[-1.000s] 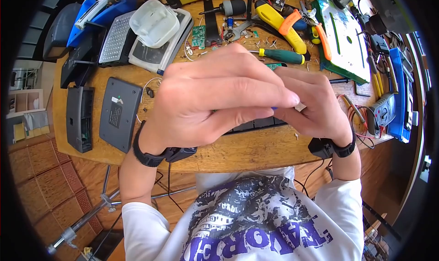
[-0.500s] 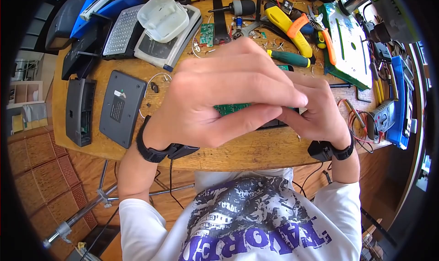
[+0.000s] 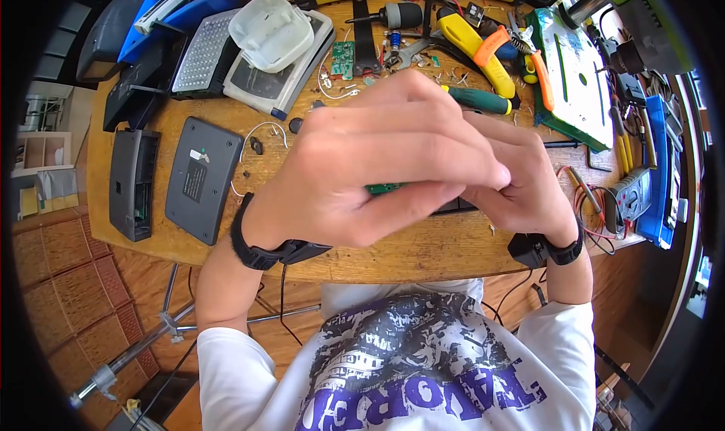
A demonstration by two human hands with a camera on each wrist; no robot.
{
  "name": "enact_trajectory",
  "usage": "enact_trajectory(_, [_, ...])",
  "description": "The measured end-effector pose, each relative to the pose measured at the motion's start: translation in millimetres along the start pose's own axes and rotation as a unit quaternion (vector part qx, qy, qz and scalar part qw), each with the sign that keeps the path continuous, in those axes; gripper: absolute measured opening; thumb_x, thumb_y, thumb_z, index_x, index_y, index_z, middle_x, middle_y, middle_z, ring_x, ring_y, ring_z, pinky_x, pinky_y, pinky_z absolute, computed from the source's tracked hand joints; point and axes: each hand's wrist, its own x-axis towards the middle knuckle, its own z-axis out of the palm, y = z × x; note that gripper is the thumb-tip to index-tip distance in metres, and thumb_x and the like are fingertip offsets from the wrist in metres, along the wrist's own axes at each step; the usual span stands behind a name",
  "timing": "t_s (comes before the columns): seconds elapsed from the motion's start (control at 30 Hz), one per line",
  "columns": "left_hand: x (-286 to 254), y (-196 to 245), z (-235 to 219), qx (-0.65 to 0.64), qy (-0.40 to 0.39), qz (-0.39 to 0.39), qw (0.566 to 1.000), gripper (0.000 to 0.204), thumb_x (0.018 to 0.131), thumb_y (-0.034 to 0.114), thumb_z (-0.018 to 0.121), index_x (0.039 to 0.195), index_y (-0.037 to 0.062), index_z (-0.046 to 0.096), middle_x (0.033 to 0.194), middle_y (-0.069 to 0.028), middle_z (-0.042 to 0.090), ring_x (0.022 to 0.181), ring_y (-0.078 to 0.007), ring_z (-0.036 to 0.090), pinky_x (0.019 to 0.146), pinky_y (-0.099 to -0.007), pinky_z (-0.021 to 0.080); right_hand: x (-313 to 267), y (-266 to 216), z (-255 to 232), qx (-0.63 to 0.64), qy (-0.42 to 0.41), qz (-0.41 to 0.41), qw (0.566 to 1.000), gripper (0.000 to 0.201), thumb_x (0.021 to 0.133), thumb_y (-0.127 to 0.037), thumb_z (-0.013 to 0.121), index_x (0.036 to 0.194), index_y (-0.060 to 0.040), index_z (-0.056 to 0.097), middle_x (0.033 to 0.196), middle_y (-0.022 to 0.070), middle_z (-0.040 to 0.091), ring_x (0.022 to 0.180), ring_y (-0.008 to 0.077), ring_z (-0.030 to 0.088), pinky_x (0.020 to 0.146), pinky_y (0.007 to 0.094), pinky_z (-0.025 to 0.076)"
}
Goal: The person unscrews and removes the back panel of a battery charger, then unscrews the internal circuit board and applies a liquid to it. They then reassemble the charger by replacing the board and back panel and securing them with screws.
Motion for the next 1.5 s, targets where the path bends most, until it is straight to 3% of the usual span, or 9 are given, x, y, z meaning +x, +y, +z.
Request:
enact_trajectory(0.27, [0, 9, 2, -0.003, 0.014, -0.047, 0.999, 0.023, 0.088, 0.010, 0.089, 0.109, 0.0016, 0.083, 0.096, -0.0083, 0.082, 0.088, -0.0242, 0.071, 0.081, -0.0357, 0.055, 2, -5, -4, 0.000, -0.028, 0.012, 1.000, 0.024, 0.085, -0.004, 0.086, 0.105, 0.0003, 0.074, 0.107, 0.0131, 0.071, 0.088, 0.0301, 0.071, 0.074, 0.0365, 0.057])
enact_trajectory(0.37, [1, 13, 10, -0.045, 0.074, -0.093, 0.992, 0.024, 0.090, 0.012, 0.088, 0.111, 0.0013, 0.083, 0.096, -0.0074, 0.082, 0.091, -0.0240, 0.073, 0.084, -0.0389, 0.056, 0, 1, 0, 0.024, -0.014, 0.027, 0.999, 0.023, 0.085, -0.002, 0.086, 0.104, 0.0008, 0.074, 0.107, 0.0117, 0.072, 0.086, 0.0276, 0.071, 0.071, 0.0352, 0.058])
enact_trajectory(0.47, [-2, 0, 2, 0.015, 0.027, -0.020, 0.999, 0.026, 0.089, 0.014, 0.089, 0.111, 0.0016, 0.083, 0.095, -0.0074, 0.082, 0.092, -0.0240, 0.073, 0.085, -0.0388, 0.056, 4, -1, -2, 0.005, 0.017, -0.022, 1.000, 0.024, 0.085, -0.002, 0.086, 0.106, 0.0008, 0.074, 0.105, 0.0103, 0.071, 0.083, 0.0246, 0.071, 0.069, 0.0336, 0.058])
enact_trajectory(0.53, [-3, 2, -1, 0.010, 0.029, -0.039, 0.999, 0.026, 0.089, 0.014, 0.089, 0.112, 0.0017, 0.083, 0.095, -0.0076, 0.083, 0.092, -0.0244, 0.073, 0.085, -0.0390, 0.056, 2, -3, -4, 0.033, 0.001, 0.031, 0.999, 0.025, 0.085, -0.003, 0.087, 0.107, 0.0002, 0.075, 0.104, 0.0096, 0.070, 0.083, 0.0235, 0.071, 0.069, 0.0334, 0.058])
enact_trajectory(0.8, [1, 7, 1, -0.032, 0.054, -0.072, 0.995, 0.031, 0.086, 0.015, 0.093, 0.112, 0.0021, 0.083, 0.098, -0.0083, 0.083, 0.090, -0.0238, 0.073, 0.086, -0.0380, 0.055, 0, 0, -5, 0.005, -0.028, 0.021, 0.999, 0.027, 0.086, -0.002, 0.086, 0.109, 0.0005, 0.073, 0.106, 0.0104, 0.070, 0.082, 0.0237, 0.070, 0.067, 0.0340, 0.058])
enact_trajectory(1.2, [-1, 5, 2, -0.019, 0.036, -0.039, 0.998, 0.036, 0.082, 0.020, 0.096, 0.110, 0.0014, 0.082, 0.097, -0.0063, 0.083, 0.085, -0.0236, 0.071, 0.086, -0.0387, 0.057, 0, -3, -1, 0.004, -0.026, 0.016, 1.000, 0.024, 0.086, -0.004, 0.086, 0.106, -0.0008, 0.074, 0.108, 0.0093, 0.071, 0.080, 0.0218, 0.070, 0.067, 0.0309, 0.058])
enact_trajectory(1.27, [-2, 6, 5, -0.047, 0.065, -0.086, 0.993, 0.038, 0.078, 0.021, 0.098, 0.108, 0.0026, 0.082, 0.096, -0.0068, 0.083, 0.084, -0.0231, 0.071, 0.086, -0.0388, 0.057, -1, -3, -1, 0.007, -0.015, 0.029, 0.999, 0.024, 0.086, -0.004, 0.087, 0.107, -0.0008, 0.074, 0.107, 0.0089, 0.072, 0.079, 0.0216, 0.070, 0.066, 0.0309, 0.058])
enact_trajectory(1.37, [-3, -4, -5, -0.033, 0.009, -0.026, 0.999, 0.034, 0.082, 0.017, 0.096, 0.109, 0.0023, 0.082, 0.097, -0.0077, 0.083, 0.088, -0.0247, 0.072, 0.087, -0.0391, 0.057, 1, -7, -5, 0.019, -0.003, 0.041, 0.999, 0.026, 0.085, -0.003, 0.087, 0.108, -0.0013, 0.074, 0.105, 0.0086, 0.072, 0.079, 0.0209, 0.070, 0.065, 0.0307, 0.058])
enact_trajectory(1.5, [-2, -2, -7, -0.026, 0.022, -0.026, 0.999, 0.028, 0.087, 0.010, 0.090, 0.112, 0.0006, 0.082, 0.099, -0.0090, 0.083, 0.094, -0.0268, 0.072, 0.088, -0.0387, 0.057, 3, -5, -7, 0.010, -0.017, 0.031, 0.999, 0.028, 0.084, -0.003, 0.087, 0.109, -0.0011, 0.074, 0.106, 0.0092, 0.072, 0.080, 0.0206, 0.070, 0.064, 0.0304, 0.058])
